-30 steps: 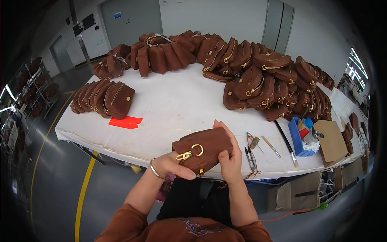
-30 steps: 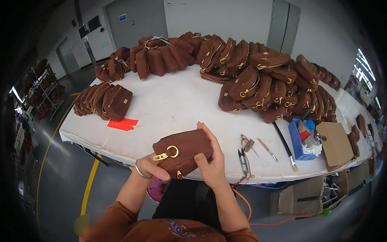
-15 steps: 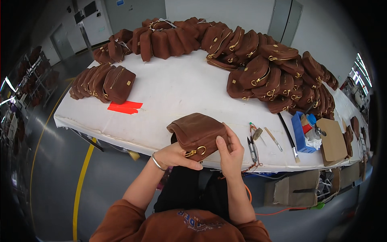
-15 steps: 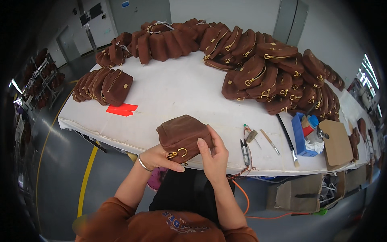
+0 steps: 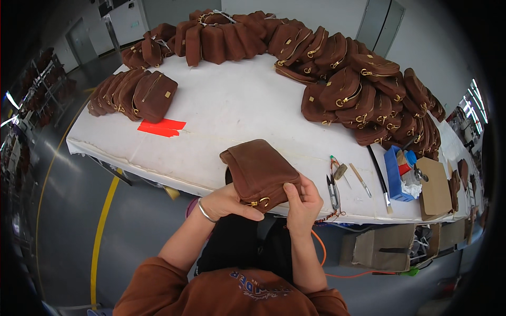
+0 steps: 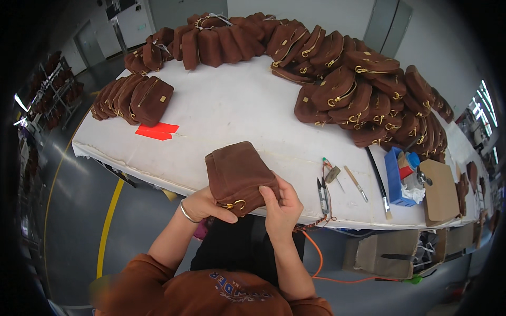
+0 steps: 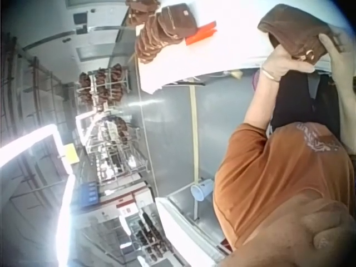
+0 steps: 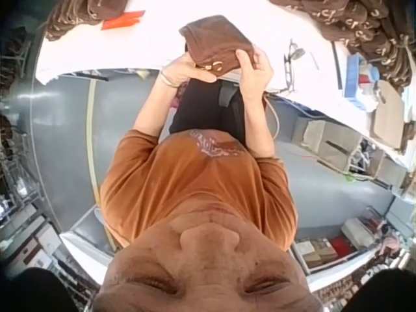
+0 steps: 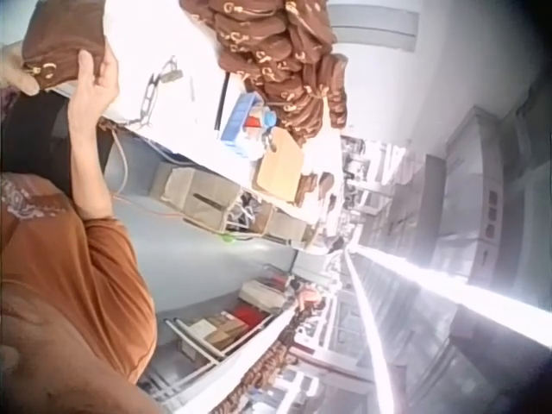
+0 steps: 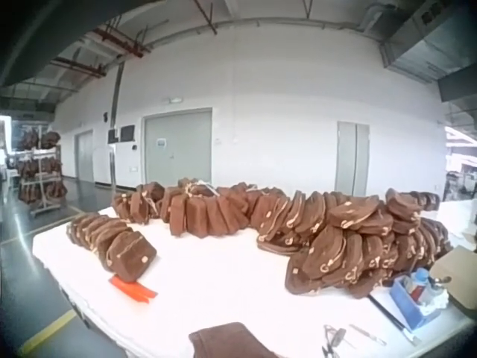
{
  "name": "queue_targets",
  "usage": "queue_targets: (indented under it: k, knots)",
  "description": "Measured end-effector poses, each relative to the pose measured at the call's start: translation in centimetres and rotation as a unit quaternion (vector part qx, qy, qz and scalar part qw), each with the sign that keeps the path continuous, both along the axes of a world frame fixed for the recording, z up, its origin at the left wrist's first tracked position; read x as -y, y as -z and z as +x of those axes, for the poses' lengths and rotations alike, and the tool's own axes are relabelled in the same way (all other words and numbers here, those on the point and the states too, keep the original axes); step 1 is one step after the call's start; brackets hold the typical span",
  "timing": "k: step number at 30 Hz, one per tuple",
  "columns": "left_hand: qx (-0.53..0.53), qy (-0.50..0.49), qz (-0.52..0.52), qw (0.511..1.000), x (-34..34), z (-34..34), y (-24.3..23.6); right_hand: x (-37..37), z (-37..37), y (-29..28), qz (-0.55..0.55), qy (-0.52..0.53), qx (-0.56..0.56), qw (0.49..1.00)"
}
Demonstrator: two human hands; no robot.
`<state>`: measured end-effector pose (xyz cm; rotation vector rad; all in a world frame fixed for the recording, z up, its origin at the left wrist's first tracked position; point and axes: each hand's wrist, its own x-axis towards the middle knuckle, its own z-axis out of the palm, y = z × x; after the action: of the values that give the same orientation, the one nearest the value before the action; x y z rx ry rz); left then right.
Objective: Inspecting, cleaning, and marking small brown leather bags at a finishing station.
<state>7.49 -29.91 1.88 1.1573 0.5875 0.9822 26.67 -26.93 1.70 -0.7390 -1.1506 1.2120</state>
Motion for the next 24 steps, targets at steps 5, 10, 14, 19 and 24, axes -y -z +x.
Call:
queue_targets:
  k: [5,10,14,19,24]
  knots:
    - [0.323,-0.012,-0.145,0.935,-0.5,-0.4,0.8,-0.1,0.5,1.5,-0.008,-0.002,-0.018,1.000]
    - [0.349,-0.162,-0.219,0.897,-1.2,-0.7,0.3,0.1,1.6,2.2,-0.012,-0.044,0.029,0.999]
    - [0.235,-0.177,-0.159,0.942,-0.2,-0.4,-0.8,-0.2,2.1,2.3,0.004,-0.072,0.031,0.997]
    - [0.075,-0.106,-0.025,0.991,1.0,1.3,-2.4,-1.2,2.8,1.8,-0.016,-0.103,0.053,0.993]
    - [0.163,-0.083,-0.080,0.980,1.1,1.3,-2.4,-1.3,3.2,1.2,-0.029,-0.140,0.032,0.989]
